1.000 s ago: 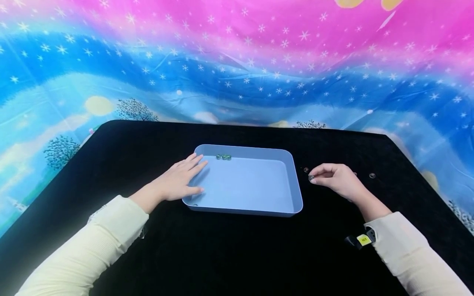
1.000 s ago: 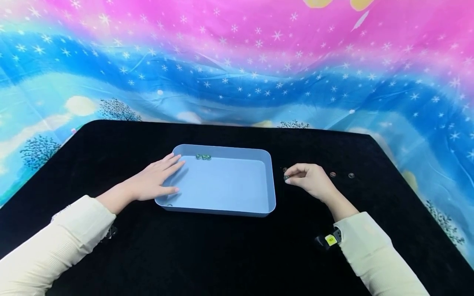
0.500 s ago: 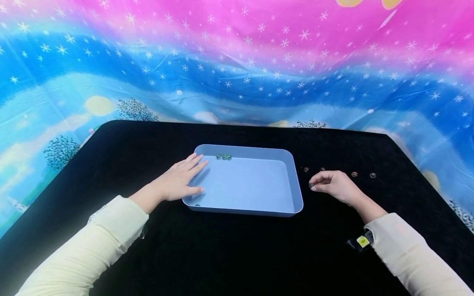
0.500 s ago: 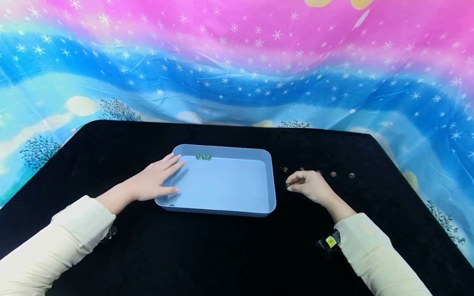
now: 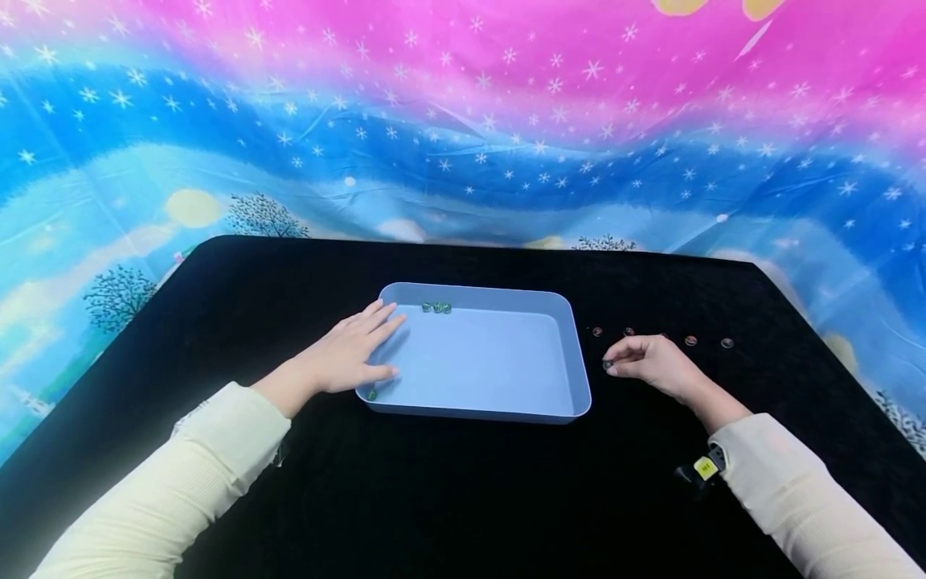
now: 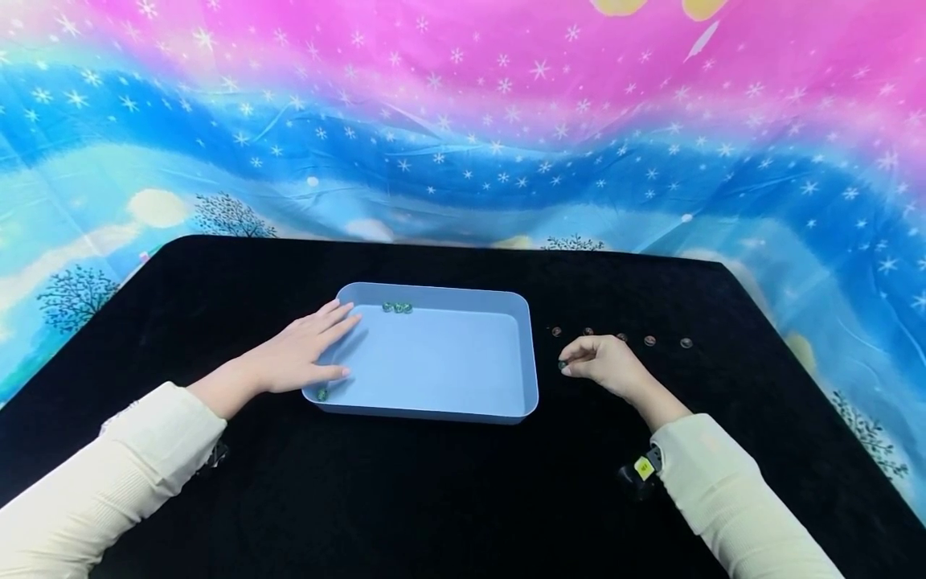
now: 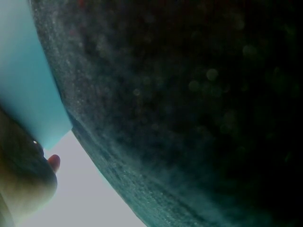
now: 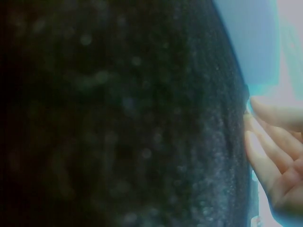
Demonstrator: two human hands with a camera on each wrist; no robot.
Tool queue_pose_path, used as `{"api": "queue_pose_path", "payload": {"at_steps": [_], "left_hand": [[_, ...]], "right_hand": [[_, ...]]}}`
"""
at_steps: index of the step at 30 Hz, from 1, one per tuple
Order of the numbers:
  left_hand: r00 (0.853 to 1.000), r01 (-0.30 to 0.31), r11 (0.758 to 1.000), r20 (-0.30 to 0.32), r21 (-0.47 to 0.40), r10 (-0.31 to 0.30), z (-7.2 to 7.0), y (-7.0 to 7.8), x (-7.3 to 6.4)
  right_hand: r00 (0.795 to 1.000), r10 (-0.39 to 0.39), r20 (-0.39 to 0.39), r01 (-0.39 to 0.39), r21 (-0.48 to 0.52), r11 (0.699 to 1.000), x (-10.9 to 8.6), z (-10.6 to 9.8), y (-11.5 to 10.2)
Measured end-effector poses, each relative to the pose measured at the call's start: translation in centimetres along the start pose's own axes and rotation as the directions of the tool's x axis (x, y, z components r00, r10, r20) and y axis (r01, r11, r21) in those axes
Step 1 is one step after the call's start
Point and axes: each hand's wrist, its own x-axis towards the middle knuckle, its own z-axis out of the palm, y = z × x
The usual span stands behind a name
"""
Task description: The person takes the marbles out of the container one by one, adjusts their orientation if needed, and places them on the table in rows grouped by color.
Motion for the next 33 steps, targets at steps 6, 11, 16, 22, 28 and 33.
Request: {"api": "queue_pose_path", "payload": {"at_steps": [6,11,16,22,28,33], "left_hand": [[1.000,0.004,1.000,0.003,-0.013,-0.004,0.00,-0.07,0.12],[1.000,0.010,1.000,0.004,-0.013,-0.010,-0.09,-0.11,0.14],[1.000,0.010,1.000,0.005,-0.008,-0.009,-0.13,-0.20,0.14],[1.000,0.007,1.000,-0.001,-0.008,-0.007,-0.26,-0.26,0.11],[1.000,0.009,1.000,0.001,-0.013,-0.009,0.00,-0.26,0.13],[1.000,0.007,1.000,0.002,-0.014,-0.007,0.24,-0.22,0.10]], "right_hand": [[1.000,-0.004,-0.001,0.004,-0.003,1.000,0.11,-0.11,-0.02],[1.000,-0.011,0.010,0.010,0.002,1.000,0.27,-0.20,-0.02],[1.000,-0.010,0.022,0.010,0.010,1.000,0.47,-0.24,0.00],[0.999,-0.004,0.042,0.002,0.038,0.999,0.50,-0.33,-0.05],[0.998,0.028,0.054,-0.031,0.049,0.998,0.24,-0.29,0.19],[0.997,0.040,0.060,-0.044,0.059,0.997,0.05,-0.16,0.48]]}}
